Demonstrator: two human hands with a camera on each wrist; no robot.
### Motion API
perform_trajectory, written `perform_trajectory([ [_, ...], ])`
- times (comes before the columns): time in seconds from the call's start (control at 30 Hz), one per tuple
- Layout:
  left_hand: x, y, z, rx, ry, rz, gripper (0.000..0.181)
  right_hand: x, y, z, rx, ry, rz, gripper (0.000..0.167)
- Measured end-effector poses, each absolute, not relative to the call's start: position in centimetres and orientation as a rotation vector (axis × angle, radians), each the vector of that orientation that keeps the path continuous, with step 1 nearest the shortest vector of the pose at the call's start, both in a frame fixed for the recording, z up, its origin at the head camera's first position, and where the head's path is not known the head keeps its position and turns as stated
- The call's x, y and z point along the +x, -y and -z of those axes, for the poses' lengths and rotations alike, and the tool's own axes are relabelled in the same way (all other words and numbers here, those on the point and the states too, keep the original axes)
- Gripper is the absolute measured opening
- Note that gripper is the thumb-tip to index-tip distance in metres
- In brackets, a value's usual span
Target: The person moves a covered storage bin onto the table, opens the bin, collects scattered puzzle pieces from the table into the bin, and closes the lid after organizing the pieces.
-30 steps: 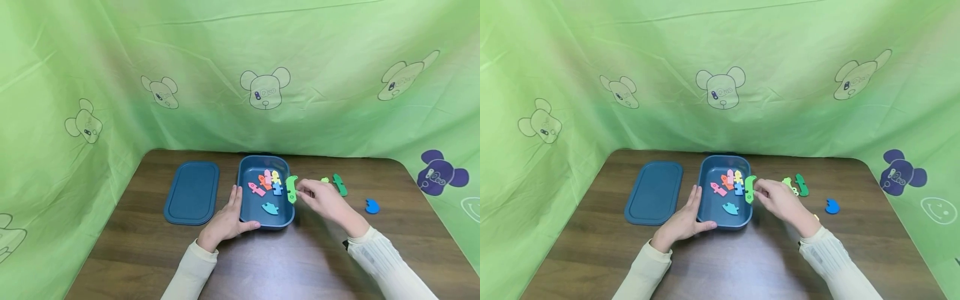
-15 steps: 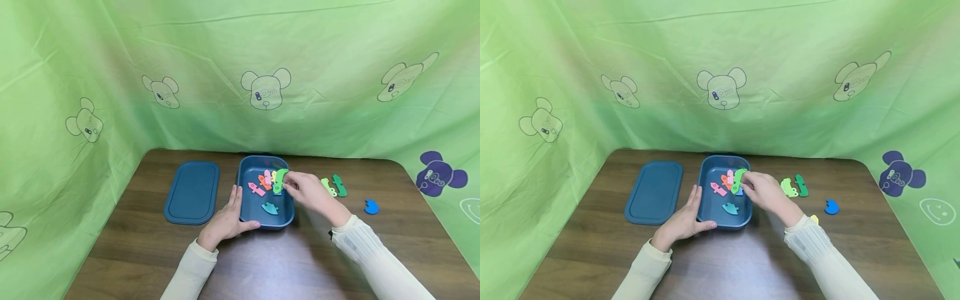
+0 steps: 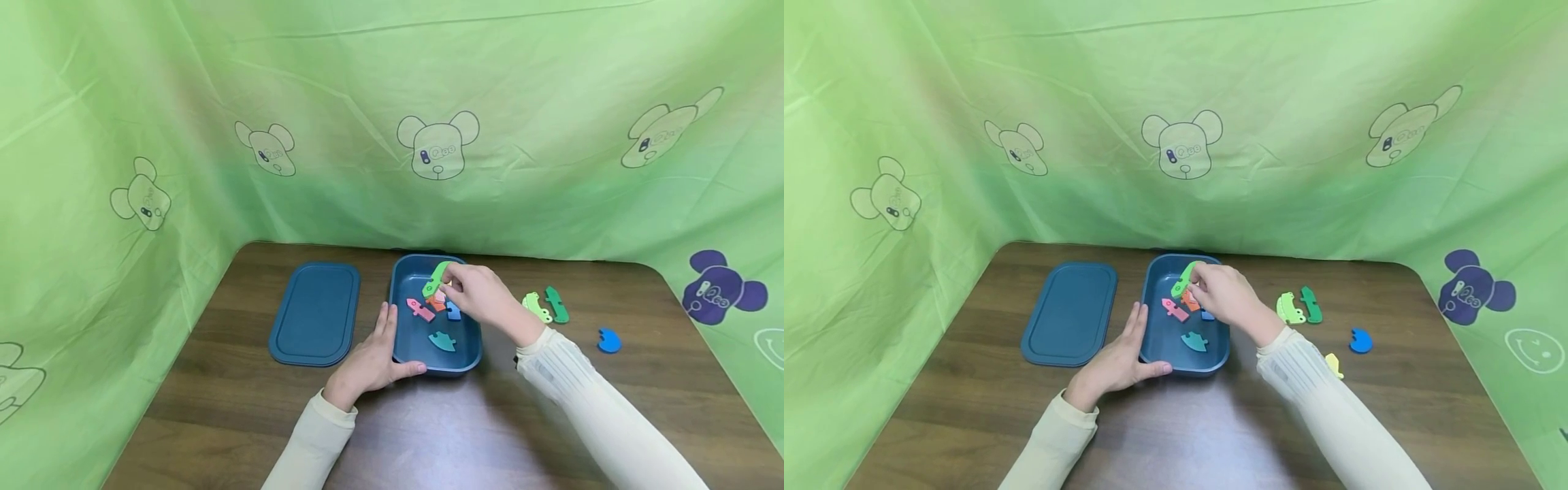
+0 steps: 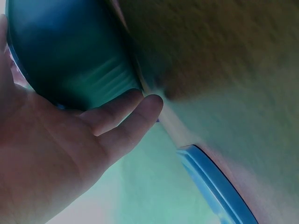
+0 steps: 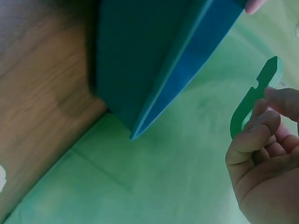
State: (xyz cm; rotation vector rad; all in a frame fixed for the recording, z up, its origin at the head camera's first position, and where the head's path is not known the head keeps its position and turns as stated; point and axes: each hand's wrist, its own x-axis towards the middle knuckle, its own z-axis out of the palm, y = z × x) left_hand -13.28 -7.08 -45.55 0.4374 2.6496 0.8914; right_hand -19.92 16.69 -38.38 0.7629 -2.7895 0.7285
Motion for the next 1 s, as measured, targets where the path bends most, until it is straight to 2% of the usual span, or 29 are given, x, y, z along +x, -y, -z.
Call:
perform_trajectory([
  [0.5,-14.3,7.5,45.5,0.471,-2.642,-0.860,0.120,-23.3,-13.8,38.4,0.609,2.864,-0.874,0.005],
  [1.0,-13.8,7.2,45.0,0.446,-2.640,-0.845,0.120,-24.7,-12.8,39.0,0.487,2.926,-0.965,0.011],
])
